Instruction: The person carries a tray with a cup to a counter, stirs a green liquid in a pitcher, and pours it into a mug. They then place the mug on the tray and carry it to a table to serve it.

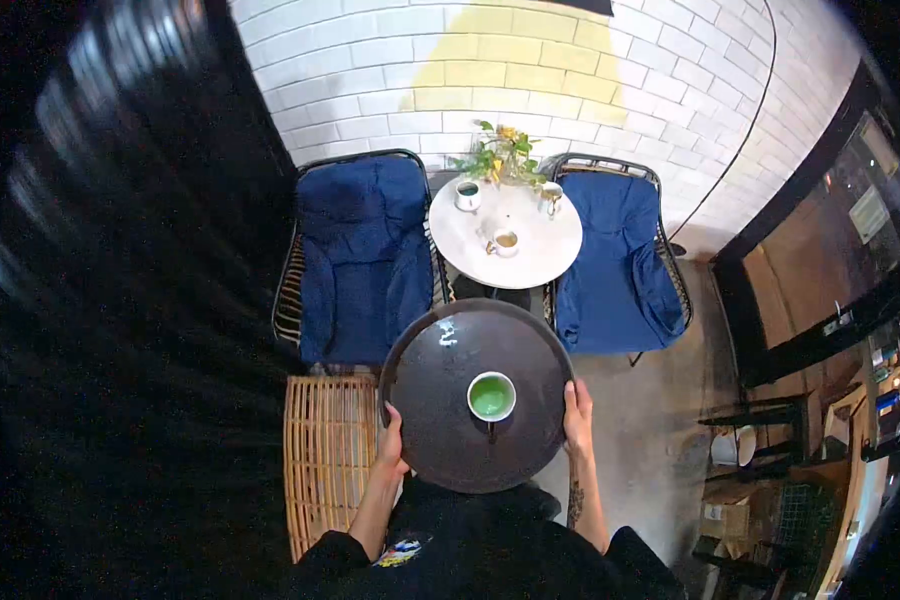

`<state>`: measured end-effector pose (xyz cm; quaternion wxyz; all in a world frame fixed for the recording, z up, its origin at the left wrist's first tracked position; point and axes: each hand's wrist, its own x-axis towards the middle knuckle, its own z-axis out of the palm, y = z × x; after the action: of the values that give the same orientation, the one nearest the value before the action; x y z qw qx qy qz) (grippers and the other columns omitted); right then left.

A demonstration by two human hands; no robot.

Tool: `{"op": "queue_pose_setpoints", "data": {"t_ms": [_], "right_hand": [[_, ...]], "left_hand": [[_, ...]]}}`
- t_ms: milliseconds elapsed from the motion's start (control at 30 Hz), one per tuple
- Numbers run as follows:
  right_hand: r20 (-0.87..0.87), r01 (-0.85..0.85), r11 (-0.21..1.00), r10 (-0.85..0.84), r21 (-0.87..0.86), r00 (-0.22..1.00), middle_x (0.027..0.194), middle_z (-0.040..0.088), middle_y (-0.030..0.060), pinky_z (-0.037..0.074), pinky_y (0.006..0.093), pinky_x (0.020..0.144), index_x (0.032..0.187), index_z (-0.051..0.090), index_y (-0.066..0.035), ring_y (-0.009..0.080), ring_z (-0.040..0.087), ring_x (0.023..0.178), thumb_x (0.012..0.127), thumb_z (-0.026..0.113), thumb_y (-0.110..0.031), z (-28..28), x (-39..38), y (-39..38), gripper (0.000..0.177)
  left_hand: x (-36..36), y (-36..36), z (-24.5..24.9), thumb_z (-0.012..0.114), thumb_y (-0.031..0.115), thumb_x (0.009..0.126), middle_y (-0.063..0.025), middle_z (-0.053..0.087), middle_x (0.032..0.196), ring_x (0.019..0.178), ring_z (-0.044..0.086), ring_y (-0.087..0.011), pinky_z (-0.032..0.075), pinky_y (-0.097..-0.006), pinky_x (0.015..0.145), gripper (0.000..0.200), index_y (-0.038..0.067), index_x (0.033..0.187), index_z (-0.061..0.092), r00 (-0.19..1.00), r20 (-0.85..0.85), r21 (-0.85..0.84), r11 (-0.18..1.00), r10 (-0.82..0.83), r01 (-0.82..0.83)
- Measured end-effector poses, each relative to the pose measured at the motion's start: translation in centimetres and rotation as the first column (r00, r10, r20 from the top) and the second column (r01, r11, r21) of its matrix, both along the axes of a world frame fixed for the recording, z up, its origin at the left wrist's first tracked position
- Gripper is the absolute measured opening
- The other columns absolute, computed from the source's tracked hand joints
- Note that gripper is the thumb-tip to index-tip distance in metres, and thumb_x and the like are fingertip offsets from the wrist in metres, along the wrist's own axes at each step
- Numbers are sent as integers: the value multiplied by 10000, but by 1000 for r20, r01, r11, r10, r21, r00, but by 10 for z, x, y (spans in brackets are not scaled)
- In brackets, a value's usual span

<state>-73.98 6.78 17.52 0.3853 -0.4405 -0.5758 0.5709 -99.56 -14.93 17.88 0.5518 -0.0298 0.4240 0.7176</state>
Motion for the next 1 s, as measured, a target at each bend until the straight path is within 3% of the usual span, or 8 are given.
{"op": "queue_pose_setpoints", "data": {"t_ms": [133, 300, 400, 467, 500, 633, 767, 1000], "right_hand": [[2, -42, 999, 42, 4, 999, 1229, 576, 108, 431, 299, 946, 1309, 492, 17, 170, 534, 1104, 1023, 444, -298, 11, -50, 57, 428], [-354, -211, 938, 105, -276, 929, 1353, 493, 143, 372, 353, 1047, 1351, 428, 51, 217, 480, 1218, 1028, 316, -459, 14, -104, 118, 615], [-428, -220, 905, 47, -364, 902, 1313, 514, 144, 413, 346, 1005, 1331, 450, 31, 210, 510, 1164, 1034, 317, -432, -3, -140, 172, 565], [63, -269, 953, 280, -136, 958, 1211, 549, 122, 471, 326, 892, 1334, 459, -14, 201, 540, 1054, 1033, 393, -333, -15, -156, 221, 444], [61, -294, 950, 301, -108, 952, 1247, 521, 187, 496, 324, 842, 1340, 438, -19, 235, 506, 1117, 913, 571, -111, -38, -170, 249, 456], [383, -392, 864, 262, 316, 886, 1326, 415, 220, 450, 397, 895, 1377, 435, -95, 353, 476, 1135, 726, 790, -197, -85, -219, 317, 749], [581, -548, 768, 292, 331, 760, 1377, 355, 276, 407, 476, 976, 1447, 350, -162, 503, 406, 1188, 816, 658, -295, -104, -256, 361, 715], [815, -786, 610, 405, 98, 416, 1331, 380, 250, 472, 516, 836, 1434, 320, -153, 453, 454, 1120, 752, 691, -210, -172, -286, 372, 778]], "left_hand": [[-44, 50, 11, 409, 582, 938, -146, 418, 1431, 1276, 448, -303, 422, -451, 1032, 753, 39, 1449, 302, 1000, -19, -75, 997, 11, -12], [-75, 106, 41, 431, 546, 947, -147, 432, 1420, 1245, 478, -311, 440, -450, 1013, 712, 42, 1436, 319, 985, -97, -205, 966, 142, -160], [-106, 120, -15, 463, 516, 947, -145, 429, 1422, 1253, 468, -318, 439, -460, 1010, 688, 43, 1429, 330, 969, -33, -120, 962, 243, -246], [-115, 135, -21, 494, 490, 945, -149, 427, 1423, 1253, 466, -324, 441, -469, 1006, 676, 45, 1426, 333, 964, -4, -139, 954, 266, -264], [-118, 149, -18, 503, 493, 940, -153, 426, 1422, 1255, 465, -325, 439, -470, 1008, 684, 42, 1425, 334, 953, -34, -144, 942, 302, -304], [-122, 206, 10, 544, 514, 914, -161, 427, 1419, 1256, 463, -327, 430, -477, 1017, 730, 37, 1424, 332, 903, -96, -286, 857, 419, -429], [-129, 242, 6, 560, 558, 886, -158, 415, 1432, 1273, 444, -331, 408, -489, 1036, 794, 38, 1435, 318, 899, -128, -367, 822, 419, -435], [-140, 279, 4, 532, 588, 890, -163, 369, 1470, 1300, 412, -344, 373, -498, 1060, 825, 29, 1450, 298, 863, -102, -431, 760, 495, -487]]}}
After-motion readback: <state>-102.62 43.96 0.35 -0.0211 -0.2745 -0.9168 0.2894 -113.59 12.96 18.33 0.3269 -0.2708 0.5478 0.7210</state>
